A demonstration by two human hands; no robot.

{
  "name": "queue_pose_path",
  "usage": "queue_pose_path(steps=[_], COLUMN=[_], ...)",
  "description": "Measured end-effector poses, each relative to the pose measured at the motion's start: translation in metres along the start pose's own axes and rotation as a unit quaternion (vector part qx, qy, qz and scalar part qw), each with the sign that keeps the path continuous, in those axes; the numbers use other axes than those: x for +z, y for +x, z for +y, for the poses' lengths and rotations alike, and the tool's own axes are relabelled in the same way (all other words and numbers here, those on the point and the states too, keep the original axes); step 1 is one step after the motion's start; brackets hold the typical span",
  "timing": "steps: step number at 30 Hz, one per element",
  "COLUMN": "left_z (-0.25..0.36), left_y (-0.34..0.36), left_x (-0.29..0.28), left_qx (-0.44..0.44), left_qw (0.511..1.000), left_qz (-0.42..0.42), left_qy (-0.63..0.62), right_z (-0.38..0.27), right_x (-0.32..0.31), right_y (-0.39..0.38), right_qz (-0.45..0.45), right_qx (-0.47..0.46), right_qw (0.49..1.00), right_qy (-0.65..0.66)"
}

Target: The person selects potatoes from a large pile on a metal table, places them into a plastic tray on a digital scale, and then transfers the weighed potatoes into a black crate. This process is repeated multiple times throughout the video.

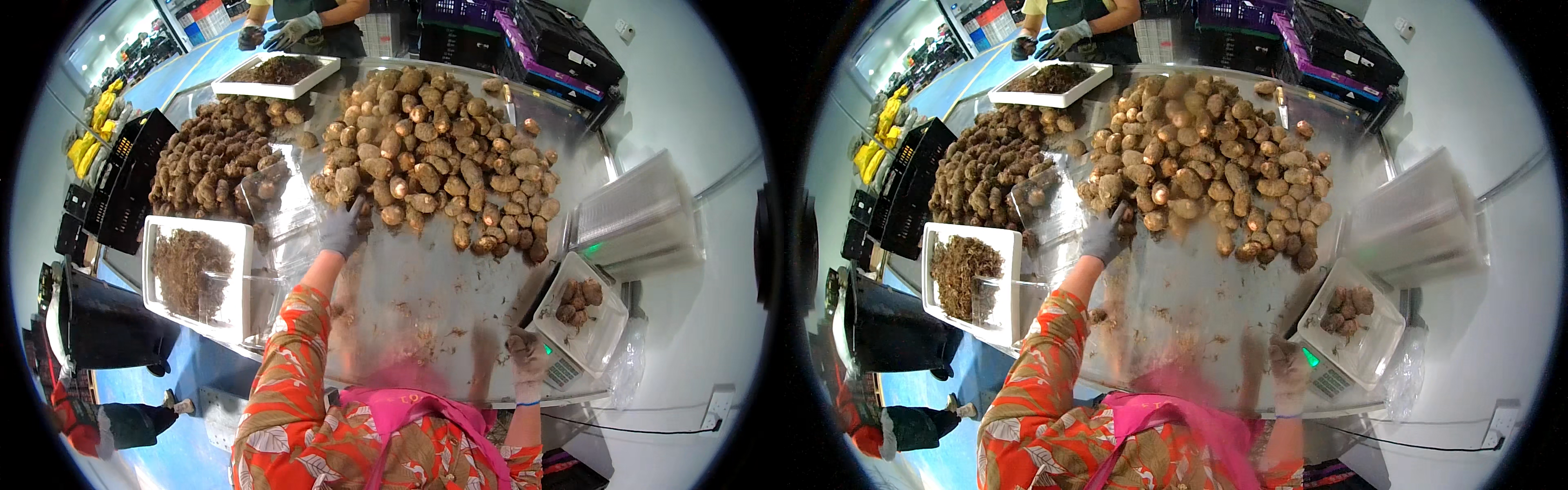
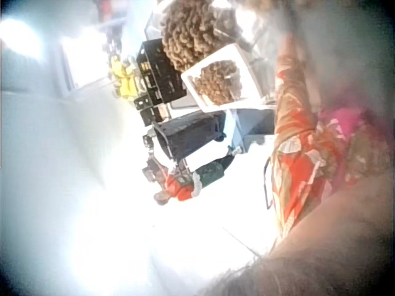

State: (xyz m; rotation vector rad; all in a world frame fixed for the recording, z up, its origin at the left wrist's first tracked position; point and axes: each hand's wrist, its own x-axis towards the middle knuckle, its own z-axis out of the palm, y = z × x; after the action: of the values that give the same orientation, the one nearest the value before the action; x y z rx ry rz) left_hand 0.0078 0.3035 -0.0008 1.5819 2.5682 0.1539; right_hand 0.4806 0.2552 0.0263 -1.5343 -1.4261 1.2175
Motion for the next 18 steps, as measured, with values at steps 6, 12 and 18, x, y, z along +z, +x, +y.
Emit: queue_pose_path(steps=[6,12,18], left_z=[-0.003,0.004,0.004], left_y=[0.021,0.021,0.042], left_x=[0.002,-0.007,0.0], left_qx=[0.03,0.071,0.112], left_qw=[0.999,0.993,0.984], left_qz=[0.023,-0.01,-0.015], left_qy=[-0.04,-0.091,-0.141], right_z=[0.003,0.02,-0.038], right_x=[0.023,0.037,0.049], right_y=[0.008,0.005,-0.007], right_qz=[-0.049,-0.04,-0.078], right_qx=[-0.063,-0.001,-0.033], right_qw=[0.993,0.981,0.976], right_qy=[-0.092,-0.19,-0.203])
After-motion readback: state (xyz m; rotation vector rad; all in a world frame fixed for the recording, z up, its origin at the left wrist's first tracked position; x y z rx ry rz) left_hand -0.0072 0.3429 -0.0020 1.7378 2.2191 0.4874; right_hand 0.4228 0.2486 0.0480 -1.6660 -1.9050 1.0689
